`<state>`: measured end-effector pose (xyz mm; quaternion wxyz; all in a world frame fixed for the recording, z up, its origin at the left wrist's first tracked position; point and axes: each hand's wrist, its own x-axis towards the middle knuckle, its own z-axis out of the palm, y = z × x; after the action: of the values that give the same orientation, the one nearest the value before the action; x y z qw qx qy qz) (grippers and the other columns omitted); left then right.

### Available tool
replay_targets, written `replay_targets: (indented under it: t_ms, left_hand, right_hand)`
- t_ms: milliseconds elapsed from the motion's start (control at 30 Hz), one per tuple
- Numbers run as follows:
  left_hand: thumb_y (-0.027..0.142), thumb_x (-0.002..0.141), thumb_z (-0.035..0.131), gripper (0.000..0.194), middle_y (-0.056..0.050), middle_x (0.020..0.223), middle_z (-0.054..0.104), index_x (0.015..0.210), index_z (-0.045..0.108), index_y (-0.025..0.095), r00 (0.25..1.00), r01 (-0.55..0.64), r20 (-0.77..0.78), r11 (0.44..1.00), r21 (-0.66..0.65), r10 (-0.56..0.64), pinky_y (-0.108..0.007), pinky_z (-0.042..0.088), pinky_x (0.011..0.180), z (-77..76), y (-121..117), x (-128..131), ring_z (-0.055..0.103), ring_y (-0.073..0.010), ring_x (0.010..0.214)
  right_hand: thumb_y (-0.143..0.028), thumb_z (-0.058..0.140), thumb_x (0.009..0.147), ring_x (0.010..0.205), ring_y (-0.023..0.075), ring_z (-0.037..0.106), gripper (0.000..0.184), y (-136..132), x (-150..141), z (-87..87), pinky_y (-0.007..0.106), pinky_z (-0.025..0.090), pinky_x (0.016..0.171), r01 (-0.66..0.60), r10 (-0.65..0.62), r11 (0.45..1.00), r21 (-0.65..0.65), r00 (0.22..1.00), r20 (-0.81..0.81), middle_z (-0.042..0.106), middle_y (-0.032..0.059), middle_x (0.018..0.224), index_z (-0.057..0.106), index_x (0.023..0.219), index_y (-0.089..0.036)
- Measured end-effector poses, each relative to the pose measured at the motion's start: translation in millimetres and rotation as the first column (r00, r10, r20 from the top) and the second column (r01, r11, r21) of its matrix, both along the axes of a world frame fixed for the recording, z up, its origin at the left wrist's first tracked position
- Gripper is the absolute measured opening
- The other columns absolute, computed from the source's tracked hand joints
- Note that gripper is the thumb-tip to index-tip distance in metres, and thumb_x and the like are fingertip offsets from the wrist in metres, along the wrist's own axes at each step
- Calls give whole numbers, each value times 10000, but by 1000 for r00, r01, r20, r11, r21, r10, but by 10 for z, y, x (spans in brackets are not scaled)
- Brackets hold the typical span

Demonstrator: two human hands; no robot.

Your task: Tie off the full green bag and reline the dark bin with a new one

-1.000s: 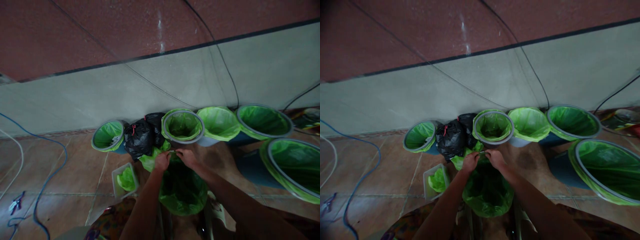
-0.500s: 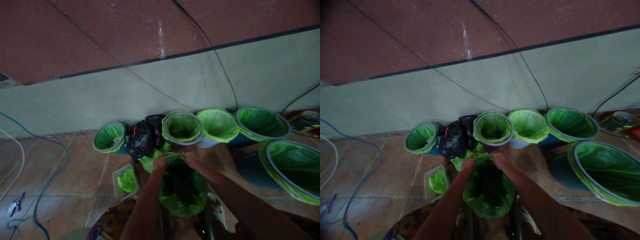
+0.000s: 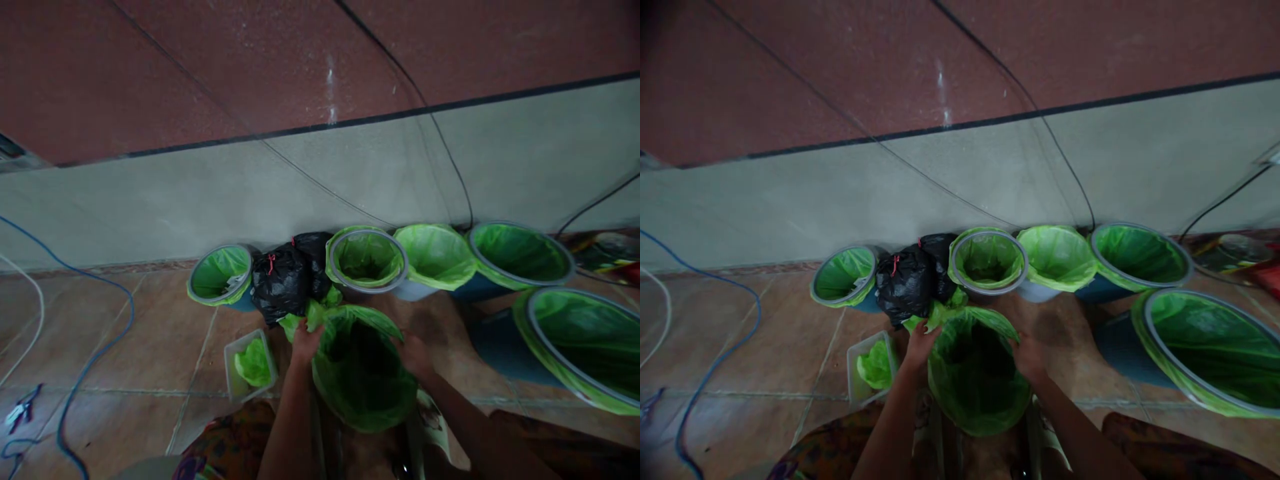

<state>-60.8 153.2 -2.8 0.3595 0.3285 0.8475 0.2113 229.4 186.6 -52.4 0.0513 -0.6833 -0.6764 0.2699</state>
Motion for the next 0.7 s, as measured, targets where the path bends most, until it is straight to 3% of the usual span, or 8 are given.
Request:
replay_targets:
  t_ms: [67,167,233,367,467,533,700]
  left_hand:
    - [318,850,664,485,-139,1211,701,1285,556,132,1000,-3,10,1000,14,3,-339,512,950,26,19,43,657,-244,1131]
    - [315,837,664,490,-137,1294,652,1285,570,141,984,117,-143,989,90,-104,-340,445,1058,148,86,135,595,-240,1225]
    - [298,827,665,459,-138,1286,646,1253,595,143,943,237,-263,965,109,-202,-343,419,1080,234,148,216,575,-244,1234]
    - [200,859,572,304,-134,1171,670,1151,633,142,859,392,-369,919,31,-354,-346,432,1024,295,242,363,594,-245,1166]
    - [161,905,455,243,-132,1089,677,1048,652,150,841,420,-362,907,-33,-402,-330,457,925,247,238,391,635,-234,1063]
    - [178,933,411,254,-129,1056,679,1018,650,160,836,429,-359,902,-43,-414,-320,460,879,206,204,372,646,-227,1023]
    - [158,944,392,249,-114,1032,678,1035,624,152,830,404,-387,911,-79,-401,-295,452,806,166,99,303,648,-198,963]
  right_hand:
    - [-355,522,914,906,314,692,352,-75,-9,101,405,516,793,46,-47,998,37,998,48,720,169,974,635,1161,-131]
    - [-412,575,881,1096,351,617,540,-36,-166,340,442,483,928,10,-24,966,257,998,54,649,225,1178,536,1307,-82]
    - [-364,543,905,1118,289,602,463,97,-376,506,399,469,975,-77,98,936,344,994,-45,619,176,1253,537,1311,-141]
    - [-233,574,873,1127,224,584,348,441,-851,700,315,440,1003,-289,323,912,289,944,-73,614,129,1231,602,1209,-148]
    - [-162,531,878,1001,190,602,177,590,-1021,695,276,440,905,-411,412,898,154,911,26,642,97,1085,661,998,-162]
    - [-127,475,891,922,172,596,181,619,-1012,644,263,424,829,-440,435,891,108,898,68,642,80,990,652,907,-163]
    - [-91,416,910,873,164,555,204,610,-836,503,266,391,795,-489,495,850,196,869,20,613,71,920,609,878,-149]
